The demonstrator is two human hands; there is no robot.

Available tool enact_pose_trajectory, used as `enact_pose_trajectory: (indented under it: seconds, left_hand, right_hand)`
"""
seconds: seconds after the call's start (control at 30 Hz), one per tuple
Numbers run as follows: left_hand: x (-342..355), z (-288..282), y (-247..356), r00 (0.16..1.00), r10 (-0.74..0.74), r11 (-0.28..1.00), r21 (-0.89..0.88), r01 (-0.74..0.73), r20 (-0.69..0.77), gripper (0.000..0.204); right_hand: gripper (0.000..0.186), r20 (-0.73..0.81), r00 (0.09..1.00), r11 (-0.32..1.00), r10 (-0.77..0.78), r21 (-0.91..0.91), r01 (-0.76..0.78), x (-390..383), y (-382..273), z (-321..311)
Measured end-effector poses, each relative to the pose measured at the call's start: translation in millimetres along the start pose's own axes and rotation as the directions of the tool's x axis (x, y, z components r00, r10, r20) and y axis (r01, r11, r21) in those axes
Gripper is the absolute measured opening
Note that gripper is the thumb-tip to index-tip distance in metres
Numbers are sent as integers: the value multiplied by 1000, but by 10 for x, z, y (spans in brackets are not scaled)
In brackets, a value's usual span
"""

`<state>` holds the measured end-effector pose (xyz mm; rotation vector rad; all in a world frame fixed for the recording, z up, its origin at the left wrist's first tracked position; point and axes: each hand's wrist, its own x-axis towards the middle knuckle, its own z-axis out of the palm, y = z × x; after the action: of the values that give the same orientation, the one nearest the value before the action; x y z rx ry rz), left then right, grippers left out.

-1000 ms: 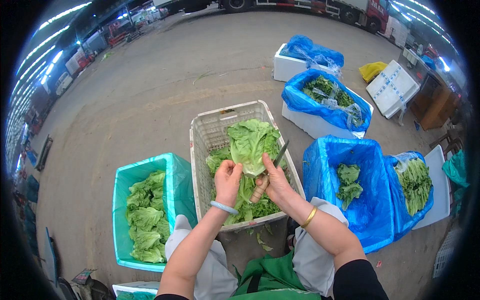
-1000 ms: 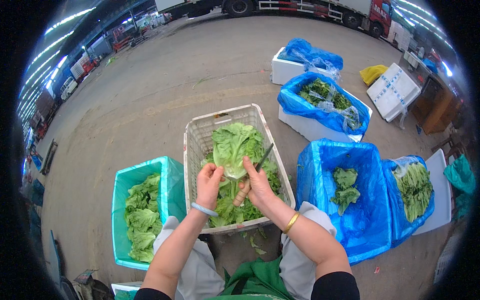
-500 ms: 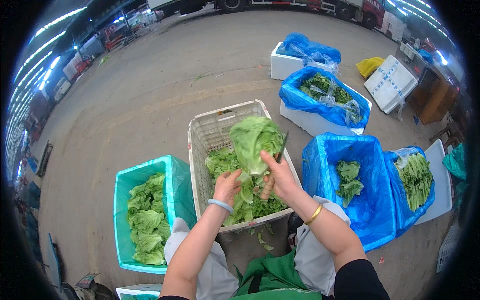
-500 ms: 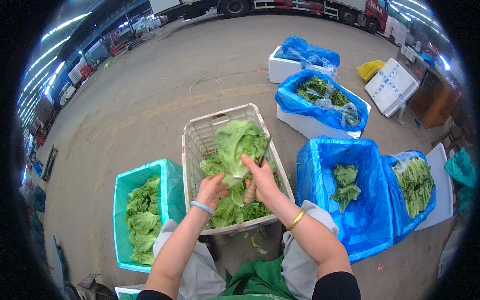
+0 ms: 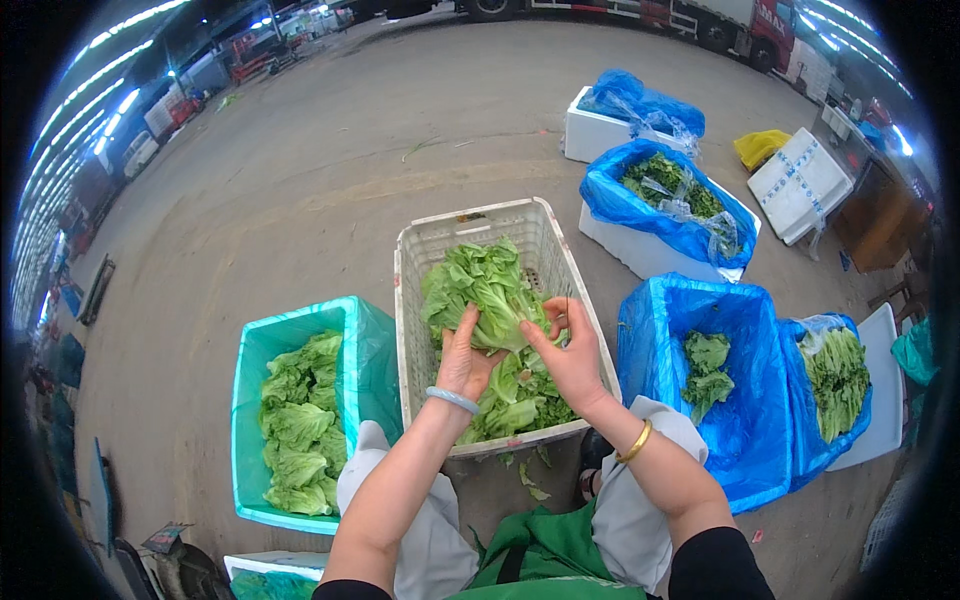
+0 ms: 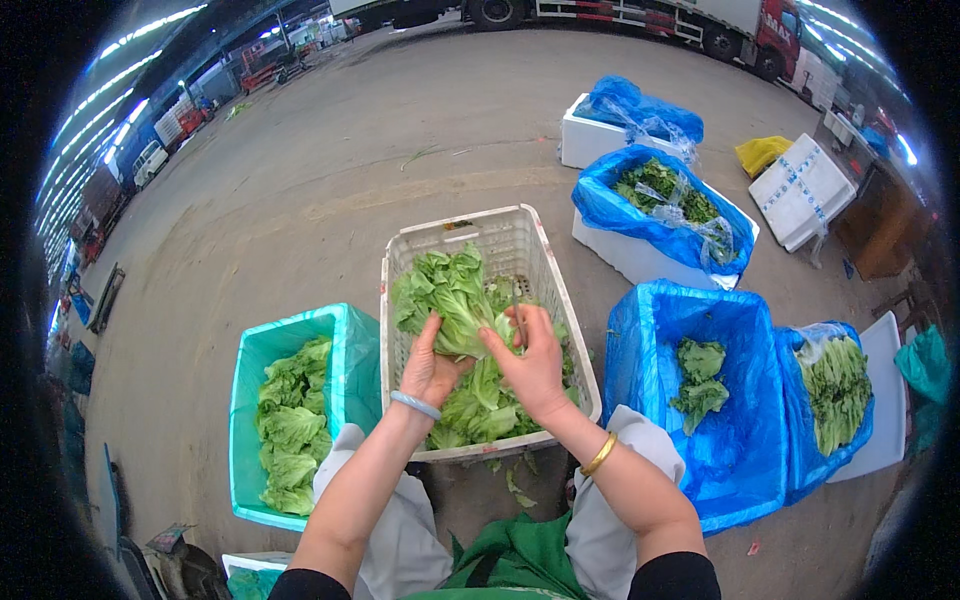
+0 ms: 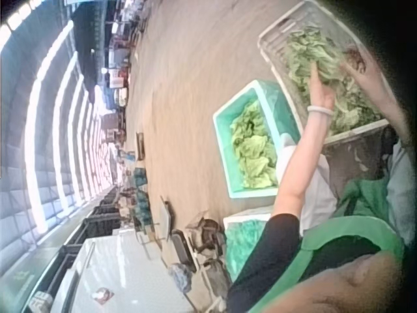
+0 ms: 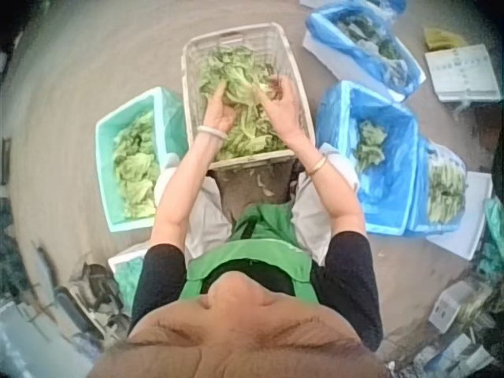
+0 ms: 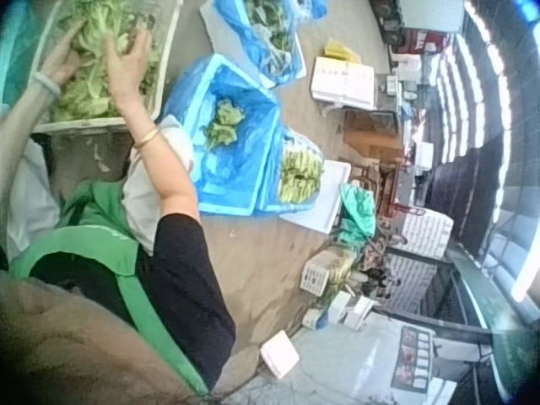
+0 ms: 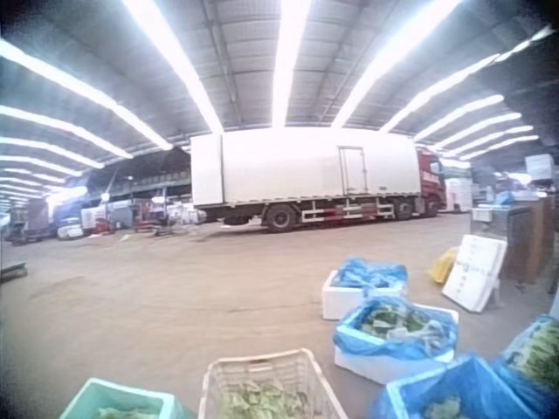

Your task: The person sits on the floor and trims lettuce leaves using a knife, removing outer leaves and cutting the base. Trimmed lettuce is placed into a white basket, and discarded parts are placed into a blue-lined bin. The person handles multiple lettuce heads one at a time.

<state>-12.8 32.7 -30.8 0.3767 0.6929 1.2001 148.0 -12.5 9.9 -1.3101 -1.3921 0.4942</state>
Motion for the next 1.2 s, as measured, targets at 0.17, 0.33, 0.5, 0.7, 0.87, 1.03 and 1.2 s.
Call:
enact_pose_trajectory:
  seconds: [0.17, 0.33, 0.5, 0.7, 0.87, 1.03, 1.2]
  left_hand:
    - [-85, 137, -24, 992, 96, 995, 44, -93, -77, 52]
    - [-27, 30, 39, 999, 25, 992, -124, -21, 30, 58]
    - [-103, 133, 112, 993, 26, 993, -117, -12, 113, 57]
    - [-80, 112, 74, 993, -18, 998, -55, 25, 113, 55]
    - [-63, 78, 74, 993, 50, 998, -37, -46, 111, 55]
    - [0, -3, -16, 989, 137, 987, 73, -141, 51, 57]
    - [1, 26, 79, 997, 64, 989, -138, -58, 37, 64]
  right_hand:
    - [30, 108, 994, 1000, -27, -2, 27, -102, 102, 161]
    - [23, 157, 952, 833, 262, 461, -305, -45, -14, 169]
    - [23, 291, 889, 773, 353, 445, -453, 32, -56, 28]
    - [25, 232, 916, 814, 328, 422, -399, 14, -25, 47]
    - [24, 125, 991, 975, 38, 213, -64, -45, -111, 41]
    - [24, 166, 985, 999, -48, -15, 51, -64, -41, 136]
    - [21, 254, 950, 840, 180, 464, -282, -81, -39, 152]
